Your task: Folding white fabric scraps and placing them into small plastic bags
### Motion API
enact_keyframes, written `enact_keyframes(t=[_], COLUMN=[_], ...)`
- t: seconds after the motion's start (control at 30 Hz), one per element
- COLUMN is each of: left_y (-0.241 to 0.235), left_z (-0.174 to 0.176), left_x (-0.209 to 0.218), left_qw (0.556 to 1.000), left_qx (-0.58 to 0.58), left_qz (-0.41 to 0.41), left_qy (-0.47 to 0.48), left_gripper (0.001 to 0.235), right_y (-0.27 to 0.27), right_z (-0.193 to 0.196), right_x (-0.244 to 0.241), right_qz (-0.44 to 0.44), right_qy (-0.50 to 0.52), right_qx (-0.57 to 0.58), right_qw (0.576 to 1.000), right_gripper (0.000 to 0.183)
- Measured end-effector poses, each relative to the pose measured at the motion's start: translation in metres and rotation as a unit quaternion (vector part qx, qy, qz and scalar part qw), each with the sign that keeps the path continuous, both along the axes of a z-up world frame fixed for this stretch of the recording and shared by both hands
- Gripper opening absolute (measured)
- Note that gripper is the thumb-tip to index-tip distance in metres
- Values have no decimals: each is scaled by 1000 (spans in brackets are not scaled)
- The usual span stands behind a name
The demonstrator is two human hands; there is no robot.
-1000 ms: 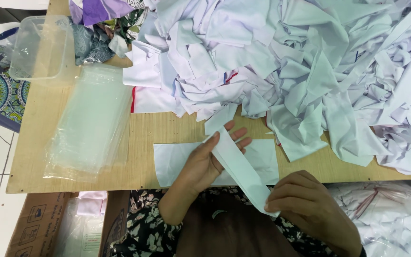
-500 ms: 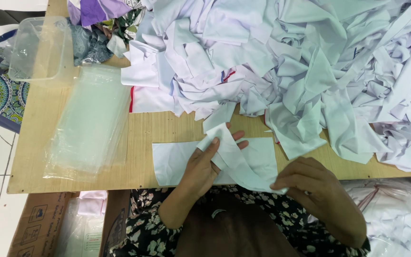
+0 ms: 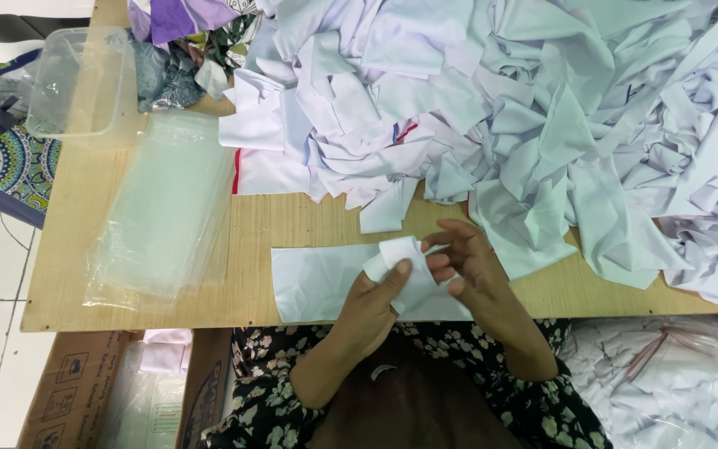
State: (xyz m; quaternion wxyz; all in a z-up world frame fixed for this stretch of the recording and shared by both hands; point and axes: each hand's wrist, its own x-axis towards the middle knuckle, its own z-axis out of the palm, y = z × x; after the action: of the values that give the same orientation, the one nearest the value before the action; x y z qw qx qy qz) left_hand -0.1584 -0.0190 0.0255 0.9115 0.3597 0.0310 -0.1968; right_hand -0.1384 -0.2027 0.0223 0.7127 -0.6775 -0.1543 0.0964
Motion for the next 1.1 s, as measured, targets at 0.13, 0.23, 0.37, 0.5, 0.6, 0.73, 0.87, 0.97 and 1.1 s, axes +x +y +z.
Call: enact_keyframes(t=[0.13,0.23,0.37,0.5,0.6,0.73,0.87,0.97,1.1], left_y=[7,13,25,42,48,54,61,71,81], left_z=[12,9,-8,-36,-30,-25,-19,-32,-32], left_x=[1,0,-3,-4,-6,-1,5,6,3], left_qw=[998,991,985,948,904,854,739,668,579], left_qx=[-21,-14,83,263,381,456,572,632,707], left_qz=[64,130,148,133,115,126,131,106,124], left_qy=[6,17,-23,-116,-156,-217,-331,-379,-387], left_gripper=[45,46,52,53,46,44,40,33,24], right_y=[9,6,-5,-6,0,2,0,-4,-14], right_z=[14,12,7,12,18,4,-1,-2,-5], right_x=[-13,-13,-7,-1,7,6,3,-1,-8], right_qz=[51,28,-4,-42,-66,-89,-108,-112,-128], right_qy=[89,89,118,101,59,16,-52,-87,-125], right_qx=[-84,-173,-150,-203,-273,-303,-359,-392,-426], right_qw=[991,980,982,973,958,949,926,909,887], right_gripper=[86,53,37,38,35,31,29,29,27])
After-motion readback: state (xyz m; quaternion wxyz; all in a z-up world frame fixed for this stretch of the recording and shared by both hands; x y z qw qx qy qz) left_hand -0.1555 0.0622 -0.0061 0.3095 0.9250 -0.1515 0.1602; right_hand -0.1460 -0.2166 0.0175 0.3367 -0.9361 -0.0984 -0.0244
